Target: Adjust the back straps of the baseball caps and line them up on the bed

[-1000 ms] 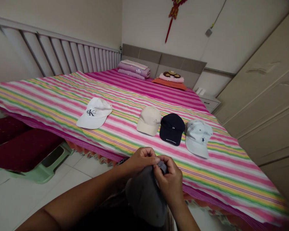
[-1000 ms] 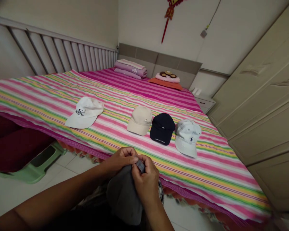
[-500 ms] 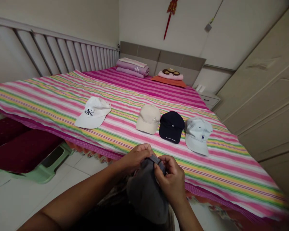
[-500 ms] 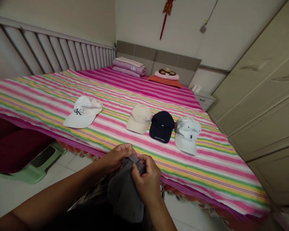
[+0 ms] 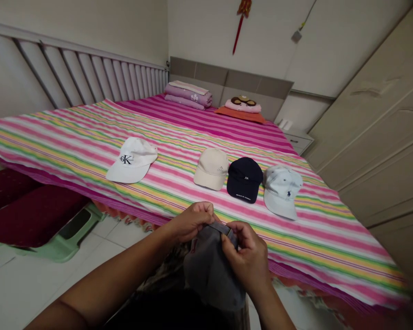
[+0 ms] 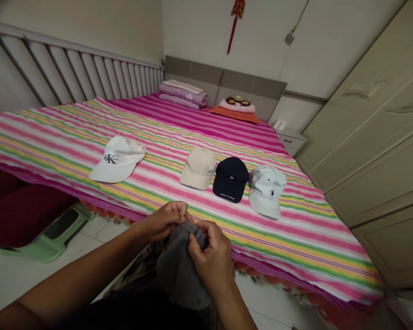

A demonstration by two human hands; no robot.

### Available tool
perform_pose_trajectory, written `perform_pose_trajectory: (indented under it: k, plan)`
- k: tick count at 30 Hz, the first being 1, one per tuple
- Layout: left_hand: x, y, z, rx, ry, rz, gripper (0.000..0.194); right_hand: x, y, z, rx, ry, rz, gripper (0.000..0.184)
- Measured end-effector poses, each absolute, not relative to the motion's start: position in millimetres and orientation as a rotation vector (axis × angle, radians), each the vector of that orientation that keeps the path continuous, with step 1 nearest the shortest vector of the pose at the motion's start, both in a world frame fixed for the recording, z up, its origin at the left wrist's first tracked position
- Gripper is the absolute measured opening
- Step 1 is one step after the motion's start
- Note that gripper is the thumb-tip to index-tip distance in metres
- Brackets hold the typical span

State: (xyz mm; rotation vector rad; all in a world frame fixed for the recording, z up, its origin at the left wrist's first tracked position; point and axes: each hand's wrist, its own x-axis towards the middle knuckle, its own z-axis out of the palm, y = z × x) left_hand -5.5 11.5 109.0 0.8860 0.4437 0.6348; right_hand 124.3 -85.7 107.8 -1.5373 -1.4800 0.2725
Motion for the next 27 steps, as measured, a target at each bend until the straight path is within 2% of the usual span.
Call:
perform_pose_trajectory:
  k: [5, 11, 13, 15, 18, 20, 23, 27]
  plan:
    - [-7, 9, 109, 0.962, 0.436, 0.578, 0.021, 125, -87, 111, -1.548, -1.498, 0.319, 0.015]
    - [-6, 6, 117, 1.25, 0.567, 0.495, 0.034, 121, -87, 110, -1.519, -1.506, 0.33, 0.015]
    - [-7, 7, 118, 1.325, 0.607, 0.486, 0.032, 123, -86, 108, -1.492, -1.426, 0.472, 0.021]
    - [-9, 9, 118, 1.286, 0.59, 0.482, 0.031, 127, -85, 104, -1.43, -1.331, 0.749, 0.031]
    - [-13, 14, 119, 1.139, 0.545, 0.494, 0.032, 139, -86, 98, -1.298, -1.303, 1.177, 0.026]
    - [-14, 17, 122, 1.054, 0.524, 0.503, 0.032, 146, -89, 93, -1.249, -1.24, 1.366, 0.031]
    - [-14, 21, 129, 0.977, 0.497, 0.48, 0.031, 152, -95, 90, -1.132, -0.971, 1.533, 0.029]
    - [-12, 23, 134, 0.905, 0.396, 0.38, 0.03, 154, -103, 96, -0.909, -0.759, 1.58, 0.027]
